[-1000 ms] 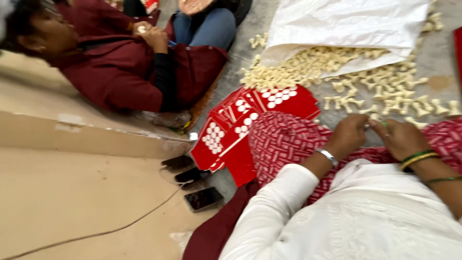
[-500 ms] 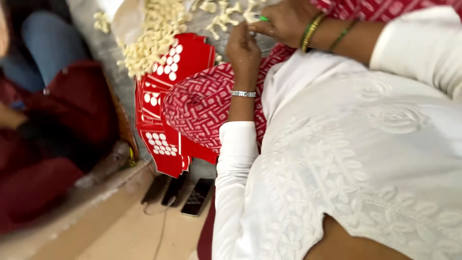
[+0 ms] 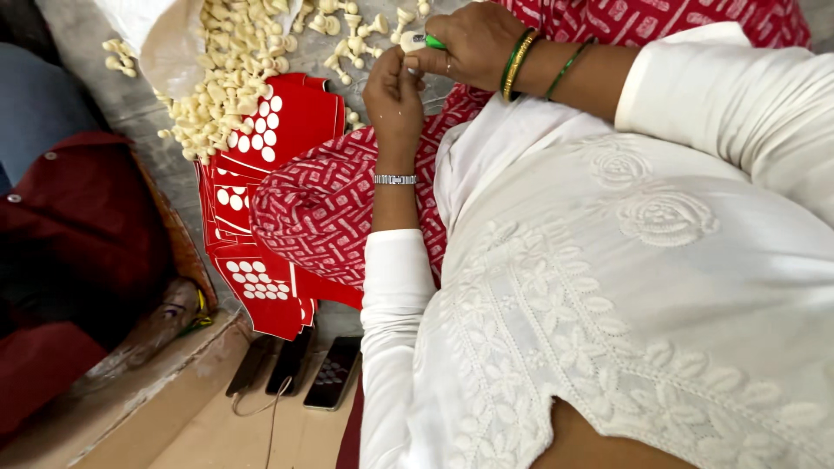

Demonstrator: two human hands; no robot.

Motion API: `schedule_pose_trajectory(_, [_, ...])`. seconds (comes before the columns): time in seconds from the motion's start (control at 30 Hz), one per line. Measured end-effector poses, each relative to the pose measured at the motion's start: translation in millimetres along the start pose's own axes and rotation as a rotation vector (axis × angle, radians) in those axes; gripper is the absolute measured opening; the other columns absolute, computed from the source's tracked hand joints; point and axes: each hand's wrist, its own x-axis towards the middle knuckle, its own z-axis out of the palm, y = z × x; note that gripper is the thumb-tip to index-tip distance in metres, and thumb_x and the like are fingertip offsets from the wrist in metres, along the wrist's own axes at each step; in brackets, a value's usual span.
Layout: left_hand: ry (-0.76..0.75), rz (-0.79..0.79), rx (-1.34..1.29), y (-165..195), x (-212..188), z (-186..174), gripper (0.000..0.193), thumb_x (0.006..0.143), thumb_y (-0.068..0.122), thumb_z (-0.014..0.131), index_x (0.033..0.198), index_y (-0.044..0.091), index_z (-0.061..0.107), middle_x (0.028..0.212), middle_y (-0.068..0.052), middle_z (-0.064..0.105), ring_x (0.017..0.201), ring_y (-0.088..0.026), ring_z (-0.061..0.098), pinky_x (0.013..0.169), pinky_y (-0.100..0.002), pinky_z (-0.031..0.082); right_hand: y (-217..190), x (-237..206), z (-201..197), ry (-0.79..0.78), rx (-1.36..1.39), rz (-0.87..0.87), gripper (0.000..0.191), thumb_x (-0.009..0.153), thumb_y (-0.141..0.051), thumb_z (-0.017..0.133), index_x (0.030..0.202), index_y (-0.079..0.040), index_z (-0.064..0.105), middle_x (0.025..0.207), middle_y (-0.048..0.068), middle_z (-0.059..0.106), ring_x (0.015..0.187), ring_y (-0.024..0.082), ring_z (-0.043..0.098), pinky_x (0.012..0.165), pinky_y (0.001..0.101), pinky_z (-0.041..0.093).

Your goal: The person sits on the floor and shapes small white clay pieces by hand, using a small green handheld tool to press and form each piece, then sets the finished piece on a round board or among the pile. They repeatedly pick up raw pieces from a sack and pile on the floor and work them one at a time.

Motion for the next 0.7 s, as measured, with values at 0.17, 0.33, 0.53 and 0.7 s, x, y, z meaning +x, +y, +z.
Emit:
schedule_pose_trajectory(0.17, [0.008,-0.027,0.127,8.2,-1.8,-0.2,0.009,0.102,0.001,0.062,0.108,-0.004,0.067,0.084,-0.002,0.064,0.068,-0.007,0.063,0.060,-0.022,0.053,-5.6,3.0,-6.0,-0.057,-0.019,0.018,0.069,0.111,-0.065,0.052,0.082,-0.003,0.065,0.063,0.018,0.061,0.057,0.036,0.063,0.054,0.0488,0.050])
schedule_pose_trajectory(0.33, [0.084,0.133,0.338,12.5,-4.7,3.9,0.011,0.097,-0.003,0.063,0.107,-0.001,0.066,0.088,-0.009,0.065,0.074,-0.017,0.066,0.066,-0.031,0.055,-0.4,0.6,-0.2,-0.013,-0.045,-0.017,0.070,0.113,-0.065,0.050,0.083,-0.004,0.067,0.066,0.019,0.062,0.061,0.038,0.064,0.056,0.0493,0.050])
schedule_pose_trajectory(0.53, [0.163,0.276,0.473,21.2,-6.5,10.8,0.022,0.093,-0.008,0.060,0.113,0.001,0.064,0.098,-0.014,0.064,0.089,-0.030,0.067,0.079,-0.040,0.056,6.9,6.6,5.8,-0.103,0.064,-0.026,0.072,0.116,-0.063,0.046,0.083,0.000,0.059,0.063,0.017,0.052,0.054,0.031,0.055,0.051,0.0457,0.044])
schedule_pose_trajectory(0.7, [0.194,0.269,0.542,35.1,-8.9,14.2,0.027,0.093,-0.009,0.060,0.117,0.001,0.064,0.101,-0.015,0.063,0.091,-0.033,0.065,0.080,-0.043,0.054,4.3,6.8,6.9,-0.085,0.118,-0.060,0.066,0.120,-0.056,0.044,0.090,0.001,0.057,0.065,0.014,0.050,0.055,0.026,0.052,0.051,0.0424,0.042])
